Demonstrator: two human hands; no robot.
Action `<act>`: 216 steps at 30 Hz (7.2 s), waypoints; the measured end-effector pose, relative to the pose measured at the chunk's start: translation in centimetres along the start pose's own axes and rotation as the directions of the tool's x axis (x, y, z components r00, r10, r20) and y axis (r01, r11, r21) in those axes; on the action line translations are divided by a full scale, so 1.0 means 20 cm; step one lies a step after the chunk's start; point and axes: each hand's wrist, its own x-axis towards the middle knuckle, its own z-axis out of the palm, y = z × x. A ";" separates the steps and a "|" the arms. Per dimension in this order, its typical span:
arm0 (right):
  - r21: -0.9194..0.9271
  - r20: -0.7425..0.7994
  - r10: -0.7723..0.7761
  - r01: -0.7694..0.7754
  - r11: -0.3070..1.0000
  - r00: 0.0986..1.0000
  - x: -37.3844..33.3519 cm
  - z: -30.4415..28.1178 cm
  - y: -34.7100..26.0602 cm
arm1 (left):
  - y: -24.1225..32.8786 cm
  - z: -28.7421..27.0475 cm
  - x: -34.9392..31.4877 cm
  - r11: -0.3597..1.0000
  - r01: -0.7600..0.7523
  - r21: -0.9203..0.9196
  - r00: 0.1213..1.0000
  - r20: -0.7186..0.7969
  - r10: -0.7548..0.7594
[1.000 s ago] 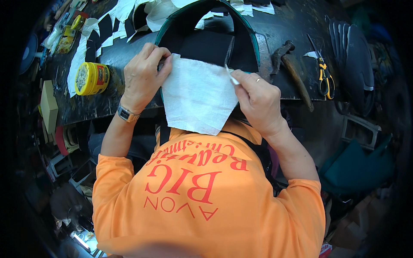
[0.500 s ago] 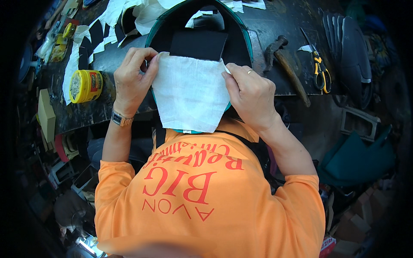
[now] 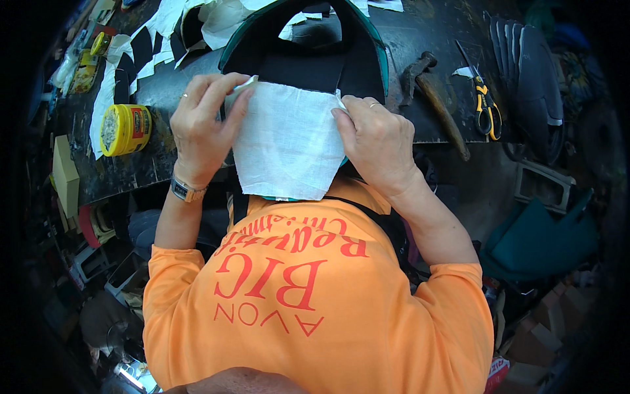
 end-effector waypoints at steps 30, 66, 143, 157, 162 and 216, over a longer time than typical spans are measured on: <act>0.330 -0.294 -0.001 0.103 0.938 0.956 0.50 -0.46 0.48 | 0.06 -0.01 -0.13 0.636 0.516 -0.574 0.814 0.095 -0.574; 0.725 0.636 0.269 -0.679 0.112 0.723 0.52 0.04 0.33 | 0.01 0.16 0.49 0.862 -0.506 -0.012 0.838 0.232 0.495; 0.090 0.109 0.274 -0.284 0.954 0.955 -0.17 -0.61 0.49 | 0.07 0.23 0.45 0.958 0.107 -0.265 0.759 0.644 0.094; -0.473 0.118 0.104 -0.036 0.880 0.988 -0.16 -0.46 0.21 | 0.08 0.23 0.44 0.962 0.115 -0.247 0.766 0.639 0.073; -0.476 0.138 0.007 0.060 0.878 0.990 -0.14 -0.44 0.22 | 0.06 0.20 0.47 0.917 0.128 -0.378 0.755 0.637 0.157; -0.369 0.219 0.058 0.028 0.929 0.974 0.05 -0.21 0.11 | -0.19 -0.05 0.06 0.914 -0.027 -0.406 0.991 0.107 0.077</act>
